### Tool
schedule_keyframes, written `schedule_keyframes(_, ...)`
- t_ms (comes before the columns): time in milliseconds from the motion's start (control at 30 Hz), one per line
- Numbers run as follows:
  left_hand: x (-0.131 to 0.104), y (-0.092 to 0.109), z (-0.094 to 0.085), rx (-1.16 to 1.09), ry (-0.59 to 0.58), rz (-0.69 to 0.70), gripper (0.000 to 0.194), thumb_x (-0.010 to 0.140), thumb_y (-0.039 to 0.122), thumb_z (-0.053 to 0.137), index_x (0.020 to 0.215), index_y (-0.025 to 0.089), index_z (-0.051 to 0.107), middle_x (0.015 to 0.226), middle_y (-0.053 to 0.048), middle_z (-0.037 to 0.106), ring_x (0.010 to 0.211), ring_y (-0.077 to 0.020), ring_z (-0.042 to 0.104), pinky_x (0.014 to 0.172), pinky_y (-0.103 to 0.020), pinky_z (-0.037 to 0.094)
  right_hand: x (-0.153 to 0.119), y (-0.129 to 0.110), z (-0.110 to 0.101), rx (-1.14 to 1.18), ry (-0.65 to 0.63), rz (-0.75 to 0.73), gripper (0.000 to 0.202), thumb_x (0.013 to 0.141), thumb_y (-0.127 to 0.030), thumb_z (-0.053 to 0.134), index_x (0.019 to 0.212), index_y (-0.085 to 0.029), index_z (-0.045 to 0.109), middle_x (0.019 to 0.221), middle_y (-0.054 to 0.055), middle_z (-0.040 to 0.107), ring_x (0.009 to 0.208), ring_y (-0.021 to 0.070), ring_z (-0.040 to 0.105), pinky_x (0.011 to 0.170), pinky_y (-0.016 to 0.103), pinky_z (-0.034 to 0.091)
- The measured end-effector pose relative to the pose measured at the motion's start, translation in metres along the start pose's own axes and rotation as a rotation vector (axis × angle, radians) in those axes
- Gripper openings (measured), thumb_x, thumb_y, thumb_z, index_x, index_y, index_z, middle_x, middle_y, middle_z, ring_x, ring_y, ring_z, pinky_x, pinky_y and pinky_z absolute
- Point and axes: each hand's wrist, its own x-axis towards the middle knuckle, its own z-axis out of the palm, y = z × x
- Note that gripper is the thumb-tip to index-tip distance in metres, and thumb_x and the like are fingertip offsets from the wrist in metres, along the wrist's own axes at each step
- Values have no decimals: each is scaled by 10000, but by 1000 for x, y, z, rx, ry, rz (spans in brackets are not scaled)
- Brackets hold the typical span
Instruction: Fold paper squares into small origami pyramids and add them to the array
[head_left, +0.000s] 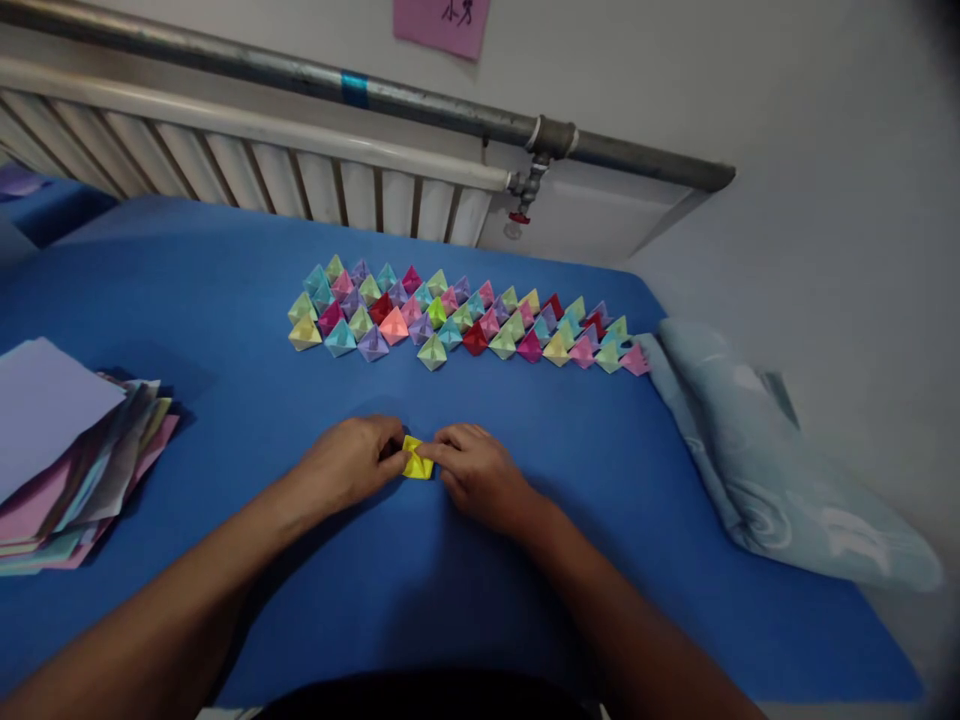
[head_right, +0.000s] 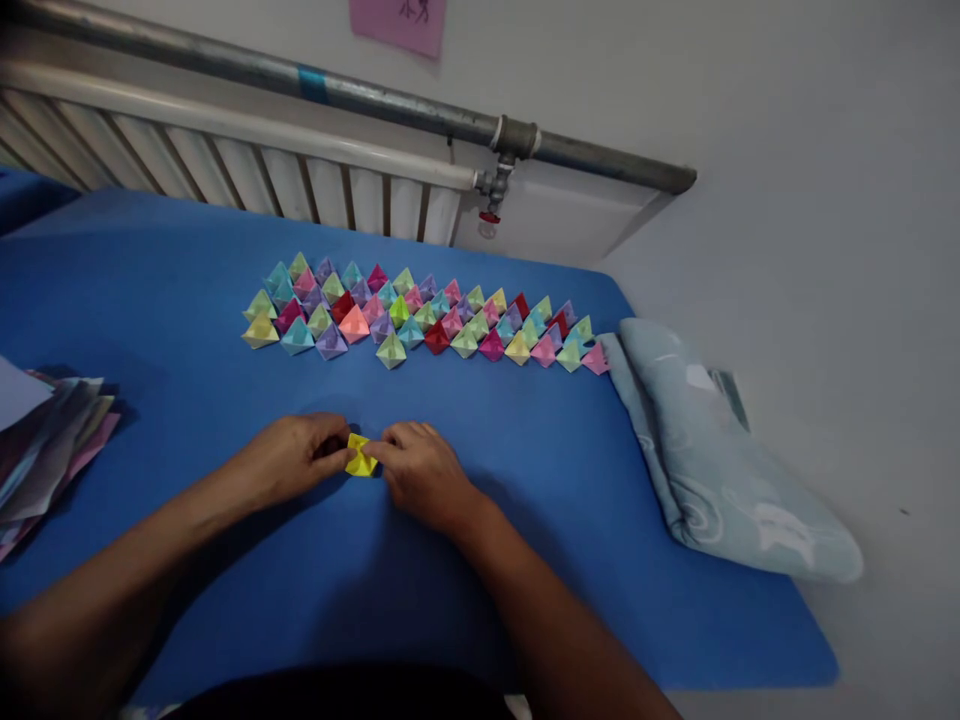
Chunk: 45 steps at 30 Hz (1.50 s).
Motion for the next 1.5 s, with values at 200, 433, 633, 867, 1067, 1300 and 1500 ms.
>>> schedule_keyframes(200,1,1,9,108,86,29,174,864,292,470,802,188,596,740,-21,623,633,-148,528,575,-273,310,4,-10,3,-105,-73,55,312,911,-120,501,1163,-209,662,980,79,629,851,189,536,777,333,397)
schedule_keyframes(433,2,5,13,162,111,23,166,890,256,450,839,183,590,823,-63,650,738,-193,577,618,-293,337,5,-18,4,-194,-107,91,310,923,-115,477,1159,-195,663,977,91,642,816,190,526,754,335,383)
schedule_keyframes(633,4,2,16,210,121,0,168,896,256,449,852,186,595,834,-71,655,750,-205,587,608,-295,332,5,-19,3,-193,-116,116,327,920,-125,471,1182,-198,654,996,93,649,830,198,532,760,342,389)
schedule_keyframes(867,5,2,18,199,125,-7,172,885,251,454,820,182,597,799,-75,645,734,-215,583,597,-303,314,8,-23,5,-243,-131,134,352,909,-99,480,1204,-197,646,1002,102,657,828,204,541,739,344,379)
schedule_keyframes(1067,5,4,16,164,127,-19,159,868,256,455,787,195,577,777,-49,634,701,-183,555,587,-287,292,5,-20,6,-170,-75,127,296,896,-99,497,1113,-199,672,961,92,648,838,203,548,746,338,396)
schedule_keyframes(1300,5,-6,8,-60,69,39,144,792,284,502,823,193,609,700,8,613,604,-135,516,555,-256,308,-6,-19,-2,153,113,101,251,854,-71,453,979,-186,636,897,53,629,864,171,576,799,292,460)
schedule_keyframes(1500,6,-11,6,-112,37,12,155,790,320,525,819,191,606,675,17,620,593,-134,535,552,-255,322,-5,-23,3,155,87,119,169,879,-108,469,893,-182,620,830,40,631,792,157,571,743,277,445)
